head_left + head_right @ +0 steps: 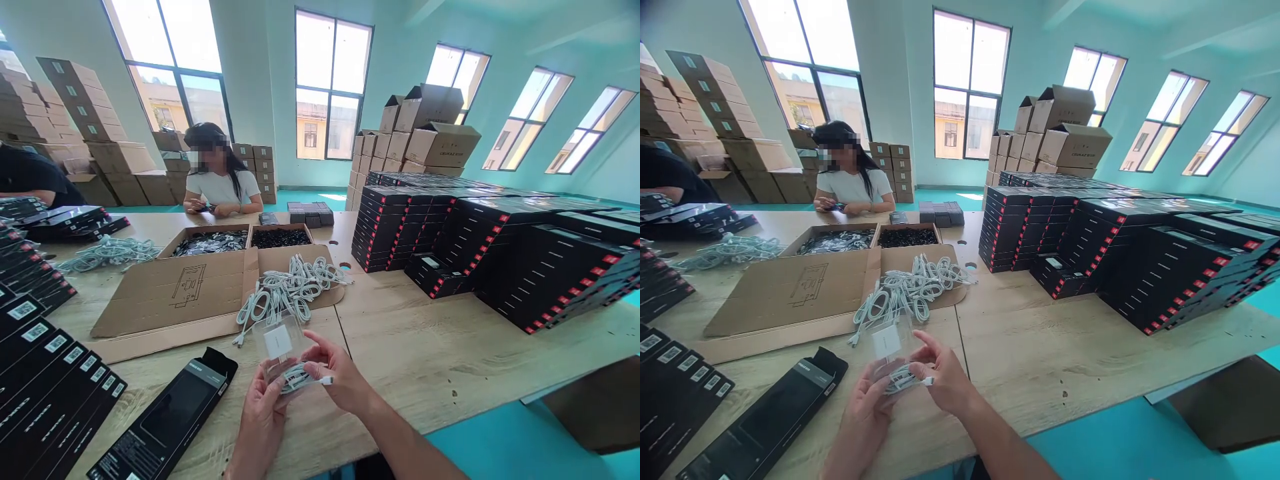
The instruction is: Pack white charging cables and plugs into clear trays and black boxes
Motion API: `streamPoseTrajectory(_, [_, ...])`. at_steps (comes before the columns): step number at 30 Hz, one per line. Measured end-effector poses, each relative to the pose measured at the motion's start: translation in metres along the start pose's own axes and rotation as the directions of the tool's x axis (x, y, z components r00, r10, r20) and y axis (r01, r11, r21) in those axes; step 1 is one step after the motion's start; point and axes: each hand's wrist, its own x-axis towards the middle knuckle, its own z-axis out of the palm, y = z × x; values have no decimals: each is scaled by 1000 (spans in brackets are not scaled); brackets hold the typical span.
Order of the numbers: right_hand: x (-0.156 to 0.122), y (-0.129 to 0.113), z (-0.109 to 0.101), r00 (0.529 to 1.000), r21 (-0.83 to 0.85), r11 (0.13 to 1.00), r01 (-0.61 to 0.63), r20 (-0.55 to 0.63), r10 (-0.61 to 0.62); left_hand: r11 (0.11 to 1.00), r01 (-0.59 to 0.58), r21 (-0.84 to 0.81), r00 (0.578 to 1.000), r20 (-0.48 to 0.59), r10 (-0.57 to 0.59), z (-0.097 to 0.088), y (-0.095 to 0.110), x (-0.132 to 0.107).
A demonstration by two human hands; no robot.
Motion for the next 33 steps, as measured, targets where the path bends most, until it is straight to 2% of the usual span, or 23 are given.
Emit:
streamPoseTrajectory(3, [3,2,8,989,-256,964,74,-108,-104,1000,-15,8,1000,-19,16,1,0,2])
streamPoseTrajectory(6, [9,3,11,981,-352,932,83,-135,-138,999,-29,14,998,-57,30,0,-3,5])
streamPoseTrajectory(8, [12,4,8,995,-281,958,48,-70,-71,999,-34,16,996,-85,35,0,-6,8])
streamPoseTrajectory(11, [15,9,1,998,-73,997,-7,65,12,999,-38,23,991,-126,41,1,-8,9])
streamPoseTrajectory(13, [13,10,-5,998,10,1000,-10,70,10,999,-31,31,991,-130,35,3,-5,8])
streamPoseTrajectory(15, [9,9,-8,998,66,997,-27,50,23,999,2,38,995,-97,2,4,3,6])
streamPoseTrajectory(18, [2,3,-9,994,173,980,-95,66,84,994,82,67,996,16,-83,4,17,4])
streamPoseTrajectory(20, [-1,0,-6,994,228,968,-104,9,105,993,89,79,994,49,-94,5,24,5])
streamPoseTrajectory(23, [-2,0,-1,978,270,963,-23,-194,78,999,24,31,1000,6,-24,9,28,8])
streamPoseTrajectory(25, [-4,2,1,959,236,971,32,-281,37,1000,-6,-10,1000,-12,5,12,28,9])
streamPoseTrajectory(30, [-7,0,4,943,85,990,109,-324,-76,1000,23,-14,999,43,-22,13,22,8])
streamPoseTrajectory(33, [-5,-3,6,932,115,988,105,-358,-57,999,49,-22,998,46,-48,6,16,7])
